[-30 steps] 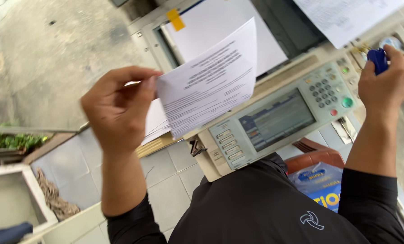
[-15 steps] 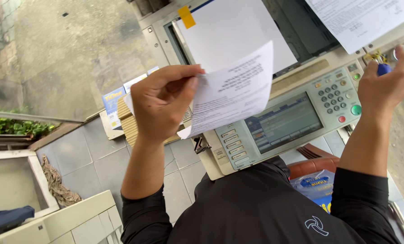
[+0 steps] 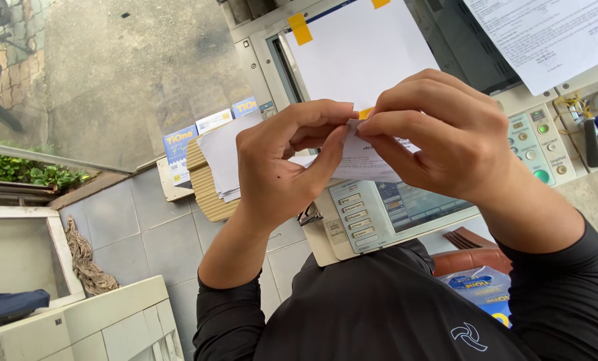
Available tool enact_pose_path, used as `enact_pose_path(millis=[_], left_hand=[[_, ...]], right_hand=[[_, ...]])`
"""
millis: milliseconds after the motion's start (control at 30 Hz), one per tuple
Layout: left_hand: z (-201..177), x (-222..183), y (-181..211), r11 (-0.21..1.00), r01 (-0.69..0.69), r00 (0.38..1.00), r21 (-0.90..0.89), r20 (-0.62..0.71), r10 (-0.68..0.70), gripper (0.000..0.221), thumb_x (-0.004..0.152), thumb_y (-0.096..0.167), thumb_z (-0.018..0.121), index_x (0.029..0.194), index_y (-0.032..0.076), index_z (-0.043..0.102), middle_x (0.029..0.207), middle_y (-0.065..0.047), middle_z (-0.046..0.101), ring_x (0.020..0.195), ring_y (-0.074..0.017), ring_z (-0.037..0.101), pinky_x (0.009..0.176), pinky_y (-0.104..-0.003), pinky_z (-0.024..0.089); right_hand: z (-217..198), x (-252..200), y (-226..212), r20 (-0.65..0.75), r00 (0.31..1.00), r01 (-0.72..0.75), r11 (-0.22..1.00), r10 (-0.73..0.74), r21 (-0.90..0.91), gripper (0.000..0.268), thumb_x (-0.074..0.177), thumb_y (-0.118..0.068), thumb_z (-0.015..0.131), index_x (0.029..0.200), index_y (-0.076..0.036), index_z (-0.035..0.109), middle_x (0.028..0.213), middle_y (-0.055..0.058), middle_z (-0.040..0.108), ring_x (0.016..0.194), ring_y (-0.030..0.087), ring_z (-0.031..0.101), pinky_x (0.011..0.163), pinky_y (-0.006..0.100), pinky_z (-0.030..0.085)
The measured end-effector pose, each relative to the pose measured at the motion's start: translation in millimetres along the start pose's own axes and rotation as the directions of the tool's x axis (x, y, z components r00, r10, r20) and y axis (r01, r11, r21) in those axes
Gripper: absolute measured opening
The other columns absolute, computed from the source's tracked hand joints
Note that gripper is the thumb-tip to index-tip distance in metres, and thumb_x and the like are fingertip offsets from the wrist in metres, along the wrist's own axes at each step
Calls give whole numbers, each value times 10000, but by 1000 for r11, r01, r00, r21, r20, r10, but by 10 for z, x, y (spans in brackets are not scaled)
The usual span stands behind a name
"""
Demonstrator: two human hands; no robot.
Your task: The person staples printed documents together using a handheld stapler, then places them on a photocopier glass and presses buttons to copy them. The person repeats this process for multiple sheets, occasionally interacting with another person who hands over a phone.
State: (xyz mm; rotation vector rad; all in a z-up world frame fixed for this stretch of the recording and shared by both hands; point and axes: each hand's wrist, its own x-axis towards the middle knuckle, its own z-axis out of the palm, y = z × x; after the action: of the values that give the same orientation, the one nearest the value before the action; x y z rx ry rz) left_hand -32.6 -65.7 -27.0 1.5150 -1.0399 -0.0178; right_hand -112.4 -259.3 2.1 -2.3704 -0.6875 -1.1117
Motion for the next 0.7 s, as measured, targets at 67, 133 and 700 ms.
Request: enact_pose_path(millis=[67, 133, 700], left_hand=[[-25, -5, 11, 1000, -2, 1000, -3, -4, 2, 213, 1023, -86, 716, 1217, 1, 697, 1080, -100, 776, 1019, -150, 788, 931, -258, 682], [-46, -19, 20, 1000, -10, 1000, -7, 7, 10, 228, 1017, -87, 719, 1227, -2, 691, 1105, -108, 768, 1048, -161, 781, 961, -269, 673], [16, -64, -10, 965, -156, 972, 210, -143, 188, 237, 1010, -26, 794, 1218, 45, 705, 1089, -77, 774, 1002, -142, 793, 904, -226, 672]], right_hand=[[-11, 28, 2, 23, 1000, -1, 1000, 1, -8, 206, 838, 37, 870, 950, 6, 700, 914, 114, 683, 779, 246, 686, 647, 342, 549], [-28, 34, 12, 71, 997, -13, 1000, 13, 2, 202, 860, 25, 857, 972, 8, 690, 946, 122, 682, 791, 237, 688, 651, 328, 556], [-208, 349, 83, 466, 859, 356, 902, -212, -245, 267, 875, -151, 797, 947, 71, 668, 877, 113, 655, 715, 214, 697, 535, 288, 568]])
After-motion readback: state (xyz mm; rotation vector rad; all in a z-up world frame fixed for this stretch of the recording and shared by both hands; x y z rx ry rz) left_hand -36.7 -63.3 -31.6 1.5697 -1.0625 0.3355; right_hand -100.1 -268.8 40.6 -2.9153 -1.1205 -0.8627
